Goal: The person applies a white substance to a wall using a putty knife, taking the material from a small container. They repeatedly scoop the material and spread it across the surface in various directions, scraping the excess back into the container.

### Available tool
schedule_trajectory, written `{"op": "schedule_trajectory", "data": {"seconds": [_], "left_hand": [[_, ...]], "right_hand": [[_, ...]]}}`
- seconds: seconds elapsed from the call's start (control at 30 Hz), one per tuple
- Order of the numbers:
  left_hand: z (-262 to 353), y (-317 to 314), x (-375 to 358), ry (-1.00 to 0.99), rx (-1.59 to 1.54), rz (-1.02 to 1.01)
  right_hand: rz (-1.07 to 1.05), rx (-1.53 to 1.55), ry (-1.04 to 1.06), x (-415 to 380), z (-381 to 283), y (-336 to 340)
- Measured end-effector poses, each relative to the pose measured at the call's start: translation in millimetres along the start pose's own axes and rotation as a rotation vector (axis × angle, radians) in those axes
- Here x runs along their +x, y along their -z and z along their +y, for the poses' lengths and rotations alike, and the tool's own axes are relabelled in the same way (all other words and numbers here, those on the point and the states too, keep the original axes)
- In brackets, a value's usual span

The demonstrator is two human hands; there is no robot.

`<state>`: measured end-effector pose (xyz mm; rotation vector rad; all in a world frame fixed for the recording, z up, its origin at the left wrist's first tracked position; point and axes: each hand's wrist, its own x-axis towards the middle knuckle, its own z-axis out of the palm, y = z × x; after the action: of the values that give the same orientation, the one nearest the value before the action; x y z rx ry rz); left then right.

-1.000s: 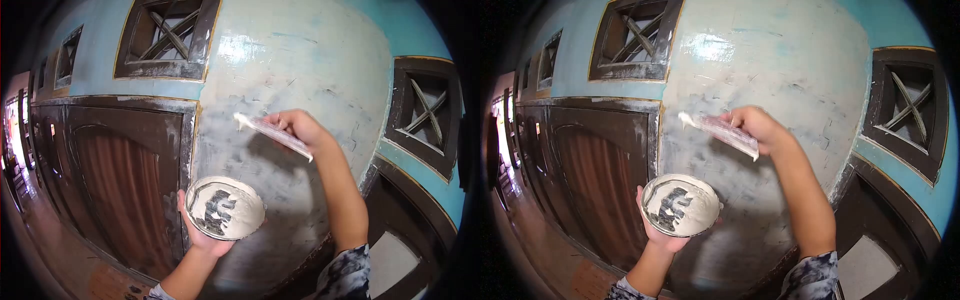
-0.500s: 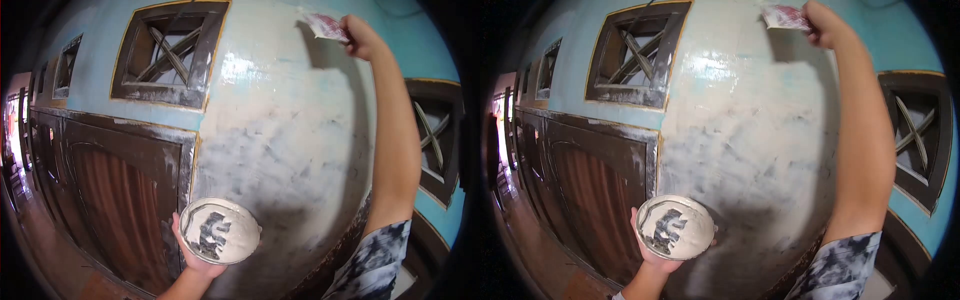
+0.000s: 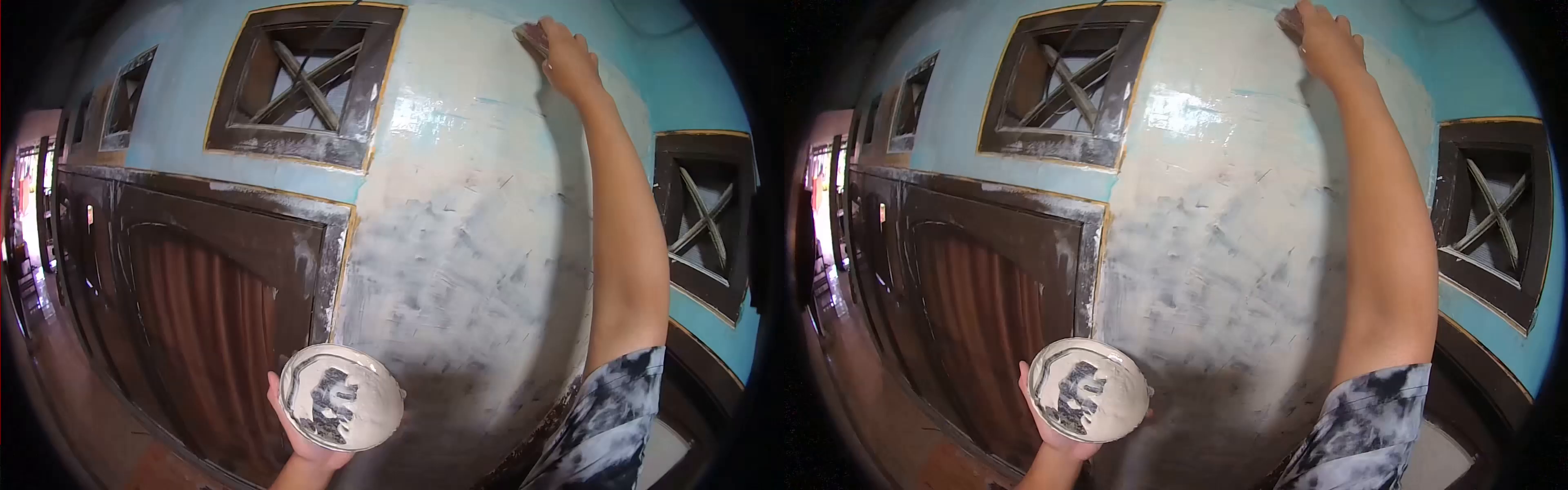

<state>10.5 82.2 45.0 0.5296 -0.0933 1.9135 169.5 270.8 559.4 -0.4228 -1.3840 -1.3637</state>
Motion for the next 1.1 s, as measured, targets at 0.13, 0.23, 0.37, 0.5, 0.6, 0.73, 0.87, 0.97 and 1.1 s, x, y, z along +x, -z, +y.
{"op": "schedule_trajectory", "data": {"seconds": [0.13,0.23,0.37,0.5,0.6,0.73,0.87,0.97,1.1], "left_hand": [[3.3,11.6,-9.8,-0.026,0.007,0.040],[5.8,6.8,-13.5,0.032,-0.017,-0.067],[7.0,6.5,-20.5,-0.003,0.007,-0.024],[4.5,9.4,-15.9,-0.034,0.002,-0.028],[4.2,6.9,-16.9,-0.032,0.022,-0.034],[1.8,12.8,-13.6,-0.037,0.084,-0.059],[0.9,13.8,-16.3,-0.009,0.023,-0.130],[-1.0,33.7,-9.5,-0.107,0.025,0.015],[2.6,28.9,-13.6,-0.077,0.029,-0.099]], "right_hand": [[-0.243,-0.164,-0.123,-11.5,-23.2,8.6],[-0.170,-0.148,-0.086,-25.6,-22.9,-1.0],[-0.130,-0.176,0.027,-39.8,-17.8,-8.4],[-0.039,-0.202,0.105,-53.4,-15.1,-24.6],[-0.085,-0.178,0.063,-57.2,-21.3,-18.0],[-0.178,-0.142,-0.008,-61.6,-29.9,-11.7],[-0.127,-0.167,0.032,-77.0,-29.1,-13.5],[0.035,-0.160,0.093,-95.6,-22.6,-22.5],[-0.010,-0.053,-0.068,-90.7,-29.4,8.5]]}}
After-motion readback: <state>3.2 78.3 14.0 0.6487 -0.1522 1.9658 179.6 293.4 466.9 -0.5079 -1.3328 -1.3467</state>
